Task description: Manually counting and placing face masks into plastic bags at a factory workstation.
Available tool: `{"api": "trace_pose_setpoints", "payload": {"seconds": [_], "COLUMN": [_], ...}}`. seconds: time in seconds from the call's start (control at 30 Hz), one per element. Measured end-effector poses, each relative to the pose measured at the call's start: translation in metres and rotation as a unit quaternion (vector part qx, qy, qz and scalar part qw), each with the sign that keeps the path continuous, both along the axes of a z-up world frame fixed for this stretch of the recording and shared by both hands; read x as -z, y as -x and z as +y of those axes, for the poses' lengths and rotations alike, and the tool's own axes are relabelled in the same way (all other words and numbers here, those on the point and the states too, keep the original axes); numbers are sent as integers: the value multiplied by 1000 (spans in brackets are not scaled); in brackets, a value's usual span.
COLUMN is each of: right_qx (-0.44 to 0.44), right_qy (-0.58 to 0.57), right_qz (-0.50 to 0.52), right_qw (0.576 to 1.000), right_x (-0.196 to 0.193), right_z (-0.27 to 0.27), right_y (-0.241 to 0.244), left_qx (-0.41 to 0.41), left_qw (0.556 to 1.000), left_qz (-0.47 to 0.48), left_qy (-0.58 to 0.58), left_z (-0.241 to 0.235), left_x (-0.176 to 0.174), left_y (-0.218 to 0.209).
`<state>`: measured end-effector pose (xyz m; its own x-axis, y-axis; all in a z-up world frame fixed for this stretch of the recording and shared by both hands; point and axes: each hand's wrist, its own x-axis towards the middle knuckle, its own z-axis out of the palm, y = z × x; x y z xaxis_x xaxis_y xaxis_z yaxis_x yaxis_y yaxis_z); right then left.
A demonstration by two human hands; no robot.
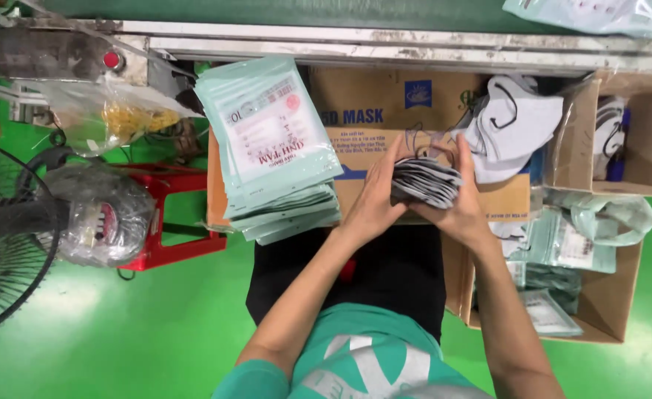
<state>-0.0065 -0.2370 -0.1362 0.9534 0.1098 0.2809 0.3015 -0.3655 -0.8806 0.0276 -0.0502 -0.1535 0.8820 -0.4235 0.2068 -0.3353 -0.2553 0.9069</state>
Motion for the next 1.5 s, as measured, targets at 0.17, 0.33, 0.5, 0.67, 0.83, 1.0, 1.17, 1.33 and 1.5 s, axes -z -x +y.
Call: {"api": "trace_pose_setpoints", "payload": {"seconds": [0.17,0.33,0.5,0.67,0.83,1.0,1.17,1.33,1.5], "right_qx": [9,5,11,29,13,3,87,161,183], "right_qy": [2,176,-25,52,-4,-77,44,-37,147], "right_qz": [132,-8,128,-14,38,28,11,33,-46], "right_qw": [991,984,991,998,999,997,995,986,971], "right_x": [-6,-36,4,-22,21,20,66,74,42], "right_z": [-10,-1,-2,18,1,12,-1,6,16], "right_y": [-2,-4,11,0,-1,1,10,12,-3], "left_qx": [-22,-20,-3,-47,3,-8,-84,-101,-103], "left_qw": [997,998,999,998,999,999,986,981,947], "left_qz": [-75,-22,-43,-41,50,-39,140,-160,-166], "left_qy": [7,-56,0,-6,-11,6,-23,-36,-253], "left_z": [-1,-7,-7,-5,-4,-5,-6,51,137], "left_x": [-13,30,4,16,21,40,24,-69,-107], "left_y": [-3,7,8,7,-2,8,12,18,-3]}}
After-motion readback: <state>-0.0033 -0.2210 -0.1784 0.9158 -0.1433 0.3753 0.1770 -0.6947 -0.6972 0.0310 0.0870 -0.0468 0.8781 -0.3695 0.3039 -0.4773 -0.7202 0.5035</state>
